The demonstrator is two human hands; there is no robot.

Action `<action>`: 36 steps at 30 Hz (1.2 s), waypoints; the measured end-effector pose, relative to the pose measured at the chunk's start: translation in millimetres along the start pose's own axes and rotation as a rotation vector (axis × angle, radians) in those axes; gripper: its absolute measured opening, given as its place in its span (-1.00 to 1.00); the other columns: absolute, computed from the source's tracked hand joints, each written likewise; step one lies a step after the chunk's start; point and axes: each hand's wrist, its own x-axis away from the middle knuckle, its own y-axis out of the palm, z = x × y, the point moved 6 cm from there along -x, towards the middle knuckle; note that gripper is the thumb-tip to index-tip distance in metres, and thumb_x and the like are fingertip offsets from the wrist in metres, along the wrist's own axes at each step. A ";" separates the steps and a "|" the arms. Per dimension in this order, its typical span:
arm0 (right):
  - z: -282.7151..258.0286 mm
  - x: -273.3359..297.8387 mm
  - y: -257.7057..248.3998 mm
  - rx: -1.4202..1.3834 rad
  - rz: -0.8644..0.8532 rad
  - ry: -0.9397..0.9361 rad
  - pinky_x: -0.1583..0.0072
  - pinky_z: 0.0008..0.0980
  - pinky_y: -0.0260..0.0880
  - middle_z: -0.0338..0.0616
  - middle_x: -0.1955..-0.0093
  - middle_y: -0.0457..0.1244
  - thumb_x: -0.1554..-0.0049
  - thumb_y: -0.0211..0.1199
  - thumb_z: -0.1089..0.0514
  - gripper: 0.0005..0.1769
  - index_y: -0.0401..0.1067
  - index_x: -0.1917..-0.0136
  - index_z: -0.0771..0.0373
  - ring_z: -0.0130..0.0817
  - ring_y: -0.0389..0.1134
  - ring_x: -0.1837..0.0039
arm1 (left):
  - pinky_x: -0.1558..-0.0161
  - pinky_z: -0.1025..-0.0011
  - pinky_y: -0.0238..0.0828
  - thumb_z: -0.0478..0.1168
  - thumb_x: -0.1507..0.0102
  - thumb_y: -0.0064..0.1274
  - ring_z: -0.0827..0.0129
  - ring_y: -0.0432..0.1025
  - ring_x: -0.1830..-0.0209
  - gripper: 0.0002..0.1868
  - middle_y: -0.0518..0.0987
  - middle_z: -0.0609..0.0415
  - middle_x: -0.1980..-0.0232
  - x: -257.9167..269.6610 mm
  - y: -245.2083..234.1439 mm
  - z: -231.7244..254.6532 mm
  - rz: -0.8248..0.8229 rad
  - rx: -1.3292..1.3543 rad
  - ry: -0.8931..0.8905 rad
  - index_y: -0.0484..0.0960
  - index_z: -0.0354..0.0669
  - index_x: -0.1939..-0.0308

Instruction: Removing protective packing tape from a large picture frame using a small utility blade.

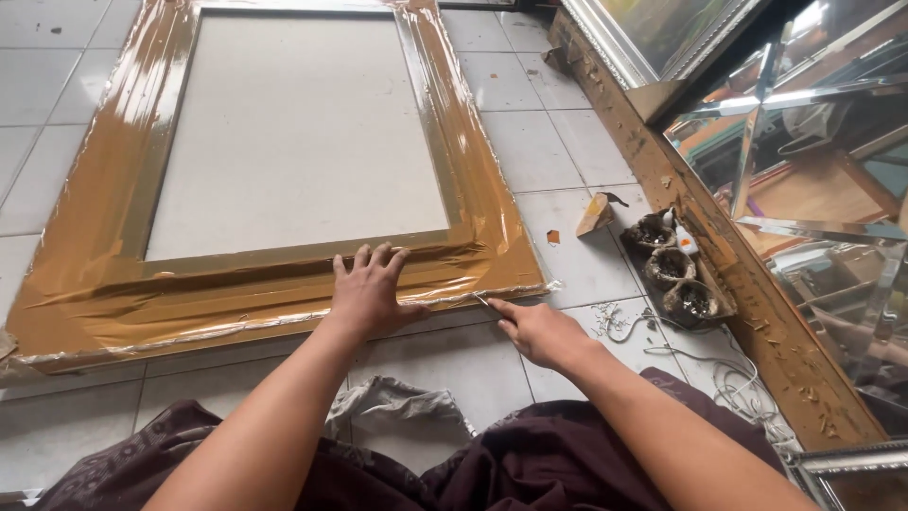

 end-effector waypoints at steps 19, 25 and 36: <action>45.0 -70.0 76.3 -0.489 0.073 -0.055 -0.01 -0.02 0.55 -0.01 0.30 0.44 -0.46 -0.09 -0.38 -0.42 0.62 -0.09 -0.02 -0.02 0.51 0.13 | -0.68 -0.47 -0.18 0.78 0.22 0.43 -0.28 -0.10 -0.85 0.67 0.10 -0.23 -0.82 -42.2 23.5 -35.5 -0.124 -0.037 -0.096 0.05 0.31 -0.82; 47.8 -90.9 113.3 -1.057 -0.244 0.021 0.59 -0.30 0.10 -0.29 0.38 -0.03 -0.50 -0.12 -0.45 -0.34 0.39 0.02 0.13 -0.44 0.01 0.57 | -0.69 -0.46 -0.18 0.78 0.19 0.40 -0.29 -0.14 -0.86 0.66 0.05 -0.24 -0.83 -43.2 27.1 -36.7 -0.152 -0.059 -0.096 0.00 0.32 -0.82; -12.6 -63.6 -2.5 -1.398 0.224 -0.031 0.44 -0.44 0.14 -0.20 0.63 0.10 -0.45 -0.36 -0.64 -0.07 0.25 0.41 0.03 -0.36 0.21 0.58 | -0.67 -0.50 -0.17 0.75 0.17 0.42 -0.33 -0.14 -0.85 0.63 0.06 -0.27 -0.82 -47.7 36.5 -39.2 -0.139 -0.060 -0.086 0.02 0.32 -0.82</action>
